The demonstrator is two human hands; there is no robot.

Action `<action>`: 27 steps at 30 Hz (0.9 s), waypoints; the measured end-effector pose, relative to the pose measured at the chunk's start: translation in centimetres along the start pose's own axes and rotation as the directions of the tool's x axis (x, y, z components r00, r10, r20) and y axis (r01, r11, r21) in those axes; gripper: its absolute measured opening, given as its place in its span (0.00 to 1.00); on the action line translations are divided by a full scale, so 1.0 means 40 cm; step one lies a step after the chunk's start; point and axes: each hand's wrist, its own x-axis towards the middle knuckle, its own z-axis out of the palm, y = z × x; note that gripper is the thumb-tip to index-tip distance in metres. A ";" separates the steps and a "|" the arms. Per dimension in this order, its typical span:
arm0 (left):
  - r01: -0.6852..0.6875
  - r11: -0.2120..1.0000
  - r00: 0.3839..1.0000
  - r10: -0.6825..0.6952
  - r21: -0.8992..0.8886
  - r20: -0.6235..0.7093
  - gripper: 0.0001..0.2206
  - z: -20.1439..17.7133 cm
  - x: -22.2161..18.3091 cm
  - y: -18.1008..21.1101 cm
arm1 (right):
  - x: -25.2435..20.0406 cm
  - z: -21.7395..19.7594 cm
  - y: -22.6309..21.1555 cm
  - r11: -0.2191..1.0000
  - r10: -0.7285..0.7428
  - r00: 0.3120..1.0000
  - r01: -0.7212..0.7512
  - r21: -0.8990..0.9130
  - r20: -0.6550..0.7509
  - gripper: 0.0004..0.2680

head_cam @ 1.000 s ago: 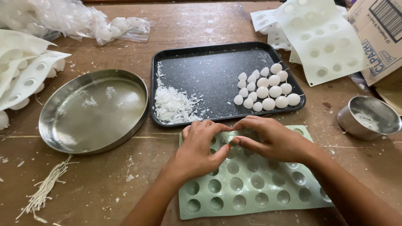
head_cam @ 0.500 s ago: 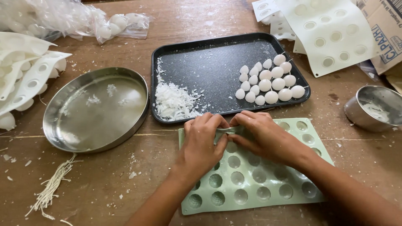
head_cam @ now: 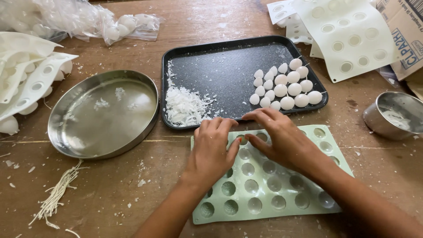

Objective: Unmolding small spherical wax pieces from a silicone mold and placing them onto a tray.

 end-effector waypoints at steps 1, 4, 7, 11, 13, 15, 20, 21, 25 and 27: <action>0.001 1.000 1.000 -0.001 0.000 -0.001 0.15 -0.007 0.002 0.003 | -0.001 -0.008 0.004 1.000 -0.001 1.000 0.001 0.001 0.001 0.13; 0.108 0.993 0.991 -0.111 0.045 0.077 0.20 -0.035 0.012 0.017 | 0.006 -0.035 -0.012 0.998 0.057 0.996 -0.054 -0.040 0.069 0.15; 0.208 0.964 0.933 -0.246 0.165 0.262 0.26 -0.047 0.013 0.019 | 0.021 -0.055 -0.055 0.962 0.272 0.915 -0.256 -0.092 0.298 0.16; 0.093 0.979 0.938 -0.148 0.181 0.314 0.31 -0.034 0.000 -0.003 | 0.005 -0.032 -0.020 0.967 0.254 0.877 -0.237 -0.091 0.408 0.24; 0.141 0.974 0.897 -0.202 0.179 0.394 0.30 -0.056 0.008 0.009 | -0.006 -0.018 0.012 0.982 0.188 0.900 -0.171 -0.079 0.394 0.27; 0.275 0.947 0.785 -0.320 0.165 0.530 0.31 -0.082 0.016 0.024 | -0.020 -0.004 0.048 0.988 0.153 0.889 -0.138 -0.066 0.431 0.33; 0.224 0.973 0.865 -0.224 0.054 0.449 0.26 -0.080 0.020 0.036 | 0.007 -0.041 -0.011 0.960 0.273 0.805 -0.266 -0.090 0.527 0.35; 0.205 0.979 0.903 -0.189 -0.001 0.387 0.23 -0.082 0.020 0.040 | 0.019 -0.055 -0.036 0.941 0.330 0.768 -0.312 -0.129 0.548 0.34; 0.124 0.992 0.957 -0.113 -0.023 0.266 0.22 -0.062 0.014 0.034 | 0.024 -0.069 -0.050 0.932 0.357 0.768 -0.332 -0.147 0.532 0.29; 0.036 0.996 0.982 -0.021 -0.079 0.190 0.22 -0.043 0.006 0.011 | 0.040 -0.083 -0.073 0.914 0.384 0.744 -0.389 -0.113 0.547 0.24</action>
